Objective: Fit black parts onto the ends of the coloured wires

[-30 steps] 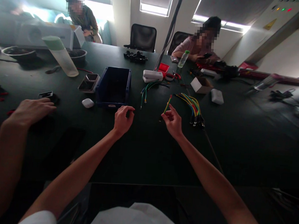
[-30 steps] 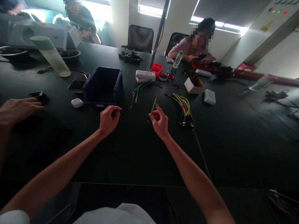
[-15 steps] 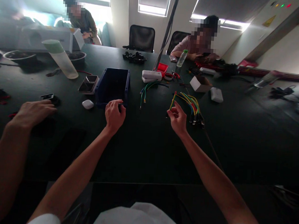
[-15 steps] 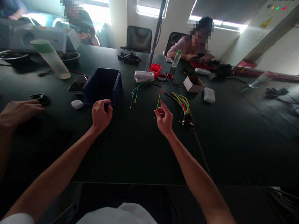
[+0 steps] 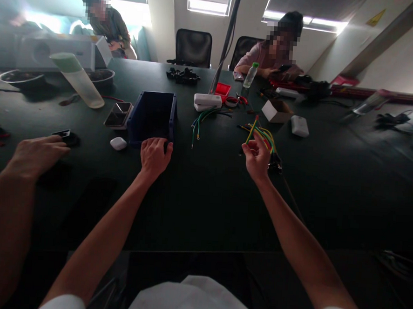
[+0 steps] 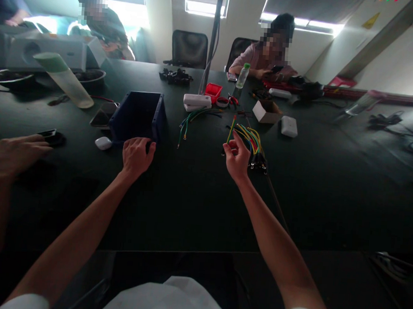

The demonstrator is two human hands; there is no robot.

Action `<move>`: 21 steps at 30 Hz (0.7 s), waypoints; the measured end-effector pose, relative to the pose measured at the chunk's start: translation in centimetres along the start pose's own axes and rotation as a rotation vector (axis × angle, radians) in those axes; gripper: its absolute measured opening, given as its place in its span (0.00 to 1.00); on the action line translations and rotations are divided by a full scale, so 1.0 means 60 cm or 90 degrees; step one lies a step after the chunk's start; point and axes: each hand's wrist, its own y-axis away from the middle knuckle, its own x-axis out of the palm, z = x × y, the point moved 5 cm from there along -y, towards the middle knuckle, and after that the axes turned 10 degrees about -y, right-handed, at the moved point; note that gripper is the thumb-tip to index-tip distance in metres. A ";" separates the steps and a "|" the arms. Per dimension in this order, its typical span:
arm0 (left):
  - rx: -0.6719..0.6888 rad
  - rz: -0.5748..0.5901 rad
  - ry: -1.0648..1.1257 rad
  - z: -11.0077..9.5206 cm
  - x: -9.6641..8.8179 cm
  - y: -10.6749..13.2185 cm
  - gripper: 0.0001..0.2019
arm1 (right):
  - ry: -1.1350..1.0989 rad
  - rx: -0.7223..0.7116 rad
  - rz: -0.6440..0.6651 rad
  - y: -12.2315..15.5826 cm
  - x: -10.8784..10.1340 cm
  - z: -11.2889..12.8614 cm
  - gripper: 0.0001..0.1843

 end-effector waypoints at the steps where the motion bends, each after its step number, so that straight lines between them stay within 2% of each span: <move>1: 0.004 0.003 -0.005 0.000 0.001 -0.001 0.20 | 0.009 0.000 -0.005 -0.002 -0.004 0.000 0.28; 13: 0.025 -0.003 -0.094 -0.002 0.006 -0.007 0.20 | 0.075 -0.068 -0.053 -0.028 -0.041 -0.001 0.28; 21: 0.027 0.018 -0.099 -0.001 0.008 -0.011 0.21 | 0.196 -0.107 -0.080 -0.046 -0.071 0.002 0.28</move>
